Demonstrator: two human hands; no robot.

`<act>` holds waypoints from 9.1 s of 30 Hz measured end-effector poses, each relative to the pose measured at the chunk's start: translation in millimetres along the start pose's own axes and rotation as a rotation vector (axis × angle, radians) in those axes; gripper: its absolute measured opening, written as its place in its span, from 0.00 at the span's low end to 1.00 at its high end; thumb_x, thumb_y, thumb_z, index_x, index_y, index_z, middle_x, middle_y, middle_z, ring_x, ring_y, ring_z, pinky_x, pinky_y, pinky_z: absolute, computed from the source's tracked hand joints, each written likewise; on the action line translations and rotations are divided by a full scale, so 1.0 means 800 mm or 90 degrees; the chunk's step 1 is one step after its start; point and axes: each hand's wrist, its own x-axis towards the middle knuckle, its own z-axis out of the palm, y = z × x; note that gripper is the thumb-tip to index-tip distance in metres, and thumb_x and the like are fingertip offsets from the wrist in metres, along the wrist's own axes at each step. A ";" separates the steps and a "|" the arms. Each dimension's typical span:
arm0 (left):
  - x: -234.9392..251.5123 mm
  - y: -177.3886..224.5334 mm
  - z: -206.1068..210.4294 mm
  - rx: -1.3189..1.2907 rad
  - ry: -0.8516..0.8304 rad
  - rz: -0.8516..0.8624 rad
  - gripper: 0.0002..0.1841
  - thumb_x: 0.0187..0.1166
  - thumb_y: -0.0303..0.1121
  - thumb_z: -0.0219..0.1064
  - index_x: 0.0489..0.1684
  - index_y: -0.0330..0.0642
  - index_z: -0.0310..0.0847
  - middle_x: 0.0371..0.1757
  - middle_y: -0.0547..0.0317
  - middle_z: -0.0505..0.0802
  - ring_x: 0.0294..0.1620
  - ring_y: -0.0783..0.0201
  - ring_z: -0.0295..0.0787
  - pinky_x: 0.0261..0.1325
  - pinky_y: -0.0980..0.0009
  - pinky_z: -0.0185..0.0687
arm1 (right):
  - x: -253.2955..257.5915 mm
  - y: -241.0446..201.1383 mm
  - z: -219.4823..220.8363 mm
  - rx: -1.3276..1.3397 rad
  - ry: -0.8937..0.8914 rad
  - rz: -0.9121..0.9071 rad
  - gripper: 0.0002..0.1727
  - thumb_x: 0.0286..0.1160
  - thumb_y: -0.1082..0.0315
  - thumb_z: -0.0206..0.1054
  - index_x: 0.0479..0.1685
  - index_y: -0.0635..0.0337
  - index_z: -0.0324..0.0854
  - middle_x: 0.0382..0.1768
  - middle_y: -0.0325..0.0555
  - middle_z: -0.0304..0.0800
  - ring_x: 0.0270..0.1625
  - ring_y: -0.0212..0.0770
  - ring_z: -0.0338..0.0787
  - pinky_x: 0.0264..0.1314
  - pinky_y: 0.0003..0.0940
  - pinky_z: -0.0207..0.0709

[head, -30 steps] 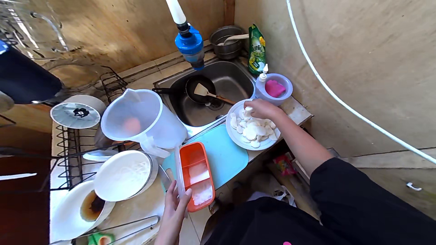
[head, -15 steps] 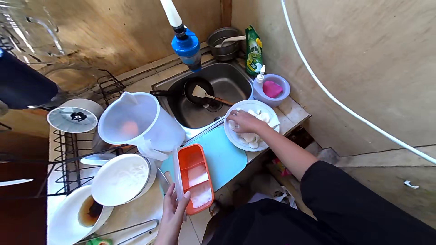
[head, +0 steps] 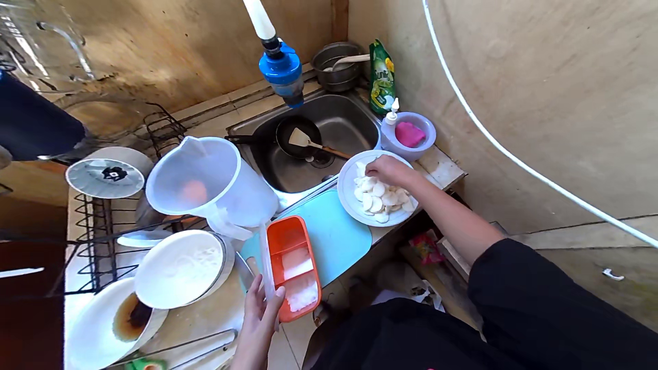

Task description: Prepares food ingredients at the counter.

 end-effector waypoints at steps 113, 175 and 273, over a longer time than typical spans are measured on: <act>-0.001 0.007 0.000 0.002 -0.006 -0.006 0.47 0.75 0.49 0.63 0.95 0.45 0.41 0.86 0.39 0.68 0.77 0.51 0.75 0.67 0.51 0.81 | -0.086 -0.002 0.031 0.002 0.133 0.004 0.14 0.81 0.60 0.71 0.51 0.62 0.91 0.61 0.61 0.89 0.66 0.61 0.88 0.69 0.58 0.81; -0.002 0.001 -0.003 -0.060 -0.009 0.021 0.42 0.83 0.50 0.55 0.95 0.45 0.39 0.80 0.45 0.76 0.68 0.59 0.83 0.59 0.60 0.84 | -0.046 -0.277 0.127 0.079 -0.287 -0.367 0.11 0.81 0.80 0.62 0.54 0.76 0.86 0.54 0.69 0.90 0.62 0.67 0.88 0.69 0.61 0.75; 0.019 -0.020 0.074 0.533 0.251 0.213 0.69 0.40 0.48 0.90 0.92 0.33 0.50 0.79 0.16 0.68 0.71 0.15 0.72 0.60 0.26 0.73 | -0.034 -0.016 -0.018 -0.006 0.007 0.123 0.23 0.72 0.55 0.79 0.67 0.47 0.89 0.67 0.60 0.86 0.69 0.63 0.85 0.68 0.68 0.76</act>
